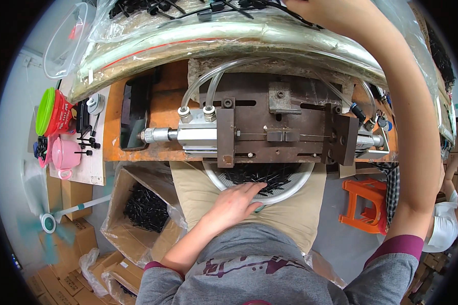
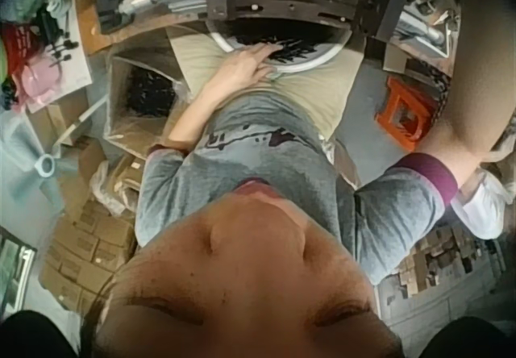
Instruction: The recorder is assembling small black electronic components using a pneumatic jig.
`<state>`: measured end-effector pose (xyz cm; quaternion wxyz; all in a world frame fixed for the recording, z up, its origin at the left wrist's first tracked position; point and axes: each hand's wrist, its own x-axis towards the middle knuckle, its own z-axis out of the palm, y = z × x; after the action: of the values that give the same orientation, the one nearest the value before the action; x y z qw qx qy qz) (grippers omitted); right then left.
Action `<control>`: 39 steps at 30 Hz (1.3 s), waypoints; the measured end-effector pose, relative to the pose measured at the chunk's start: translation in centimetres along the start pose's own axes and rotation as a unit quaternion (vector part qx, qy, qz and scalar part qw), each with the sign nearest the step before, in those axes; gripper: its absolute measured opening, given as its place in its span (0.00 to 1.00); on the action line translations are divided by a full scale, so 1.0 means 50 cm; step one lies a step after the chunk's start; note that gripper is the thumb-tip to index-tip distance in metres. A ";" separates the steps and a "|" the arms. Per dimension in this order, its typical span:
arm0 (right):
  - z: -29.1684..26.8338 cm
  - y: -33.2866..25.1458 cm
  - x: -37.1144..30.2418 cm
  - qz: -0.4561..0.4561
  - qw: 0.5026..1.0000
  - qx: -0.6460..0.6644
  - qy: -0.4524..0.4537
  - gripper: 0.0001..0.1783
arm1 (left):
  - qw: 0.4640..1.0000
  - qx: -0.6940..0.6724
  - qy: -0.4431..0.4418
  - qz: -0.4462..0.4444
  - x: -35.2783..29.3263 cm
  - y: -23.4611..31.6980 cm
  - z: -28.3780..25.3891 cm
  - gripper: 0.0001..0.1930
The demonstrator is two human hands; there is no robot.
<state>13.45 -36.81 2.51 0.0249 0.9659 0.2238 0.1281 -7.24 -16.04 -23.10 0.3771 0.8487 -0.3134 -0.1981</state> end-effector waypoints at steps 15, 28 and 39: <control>-0.061 0.050 -0.045 0.187 0.939 0.242 0.155 0.09 | 0.999 0.008 0.046 0.025 0.002 0.008 0.005 0.14; 0.048 0.113 -0.083 0.216 0.833 0.477 0.178 0.08 | 0.988 -0.046 0.145 0.020 -0.004 0.018 0.008 0.03; 0.070 0.143 -0.085 0.162 0.862 0.445 0.180 0.08 | 0.987 -0.066 0.147 -0.022 -0.002 0.033 0.003 0.07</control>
<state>13.70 -45.07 -1.14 -0.4694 0.8570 0.0983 0.1884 -8.05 -16.90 -21.90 0.4699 0.8485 -0.2218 -0.0999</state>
